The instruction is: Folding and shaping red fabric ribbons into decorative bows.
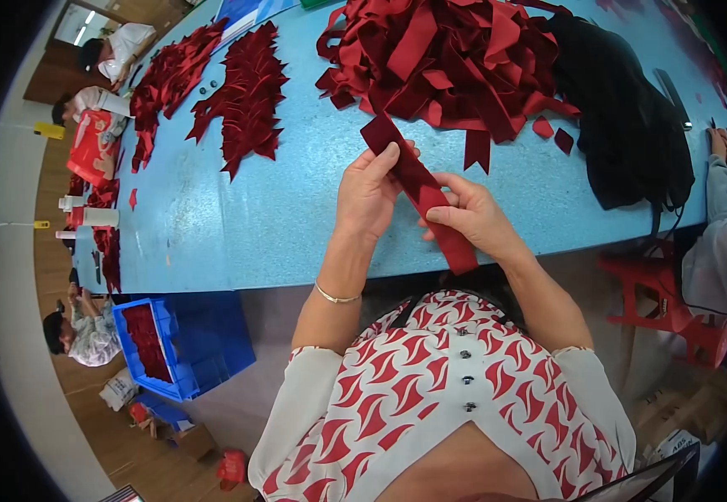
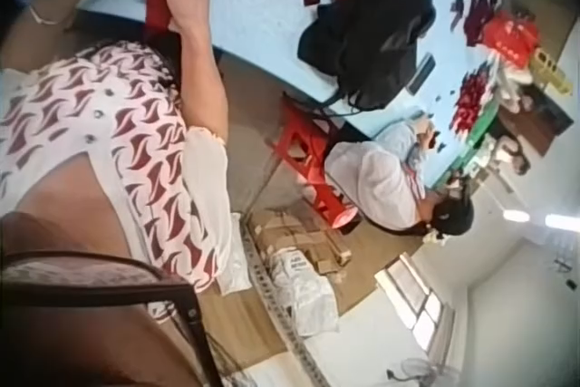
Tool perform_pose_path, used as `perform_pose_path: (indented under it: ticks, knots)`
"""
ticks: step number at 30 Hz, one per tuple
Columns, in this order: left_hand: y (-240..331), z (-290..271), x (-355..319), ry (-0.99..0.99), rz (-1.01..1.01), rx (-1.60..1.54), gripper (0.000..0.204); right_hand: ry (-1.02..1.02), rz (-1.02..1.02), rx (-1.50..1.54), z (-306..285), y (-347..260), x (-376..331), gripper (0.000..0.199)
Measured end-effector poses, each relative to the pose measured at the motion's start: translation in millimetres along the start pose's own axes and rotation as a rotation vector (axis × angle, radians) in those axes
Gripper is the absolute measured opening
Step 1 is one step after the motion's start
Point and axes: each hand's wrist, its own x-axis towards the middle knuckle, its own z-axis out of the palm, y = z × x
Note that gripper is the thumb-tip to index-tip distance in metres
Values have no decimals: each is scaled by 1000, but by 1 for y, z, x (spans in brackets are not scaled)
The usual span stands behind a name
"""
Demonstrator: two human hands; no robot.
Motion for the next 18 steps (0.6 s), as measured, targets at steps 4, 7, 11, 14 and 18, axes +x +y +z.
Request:
perform_pose_path:
  ticks: [4,7,11,14,18]
  knots:
    - [4,2,-4,31,22,30,16,-51,13,-106,-9,8,0,27]
    - [4,1,-5,22,39,33,16,-35,18,-95,-9,8,1,21]
    - [5,-2,-6,-28,47,-2,17,8,-11,-40,5,-7,4,18]
    - [9,-4,-6,-66,53,-13,17,28,-77,-138,1,-11,8,17]
    - [16,-1,-8,-54,28,-7,16,93,-200,-382,-5,-17,15,17]
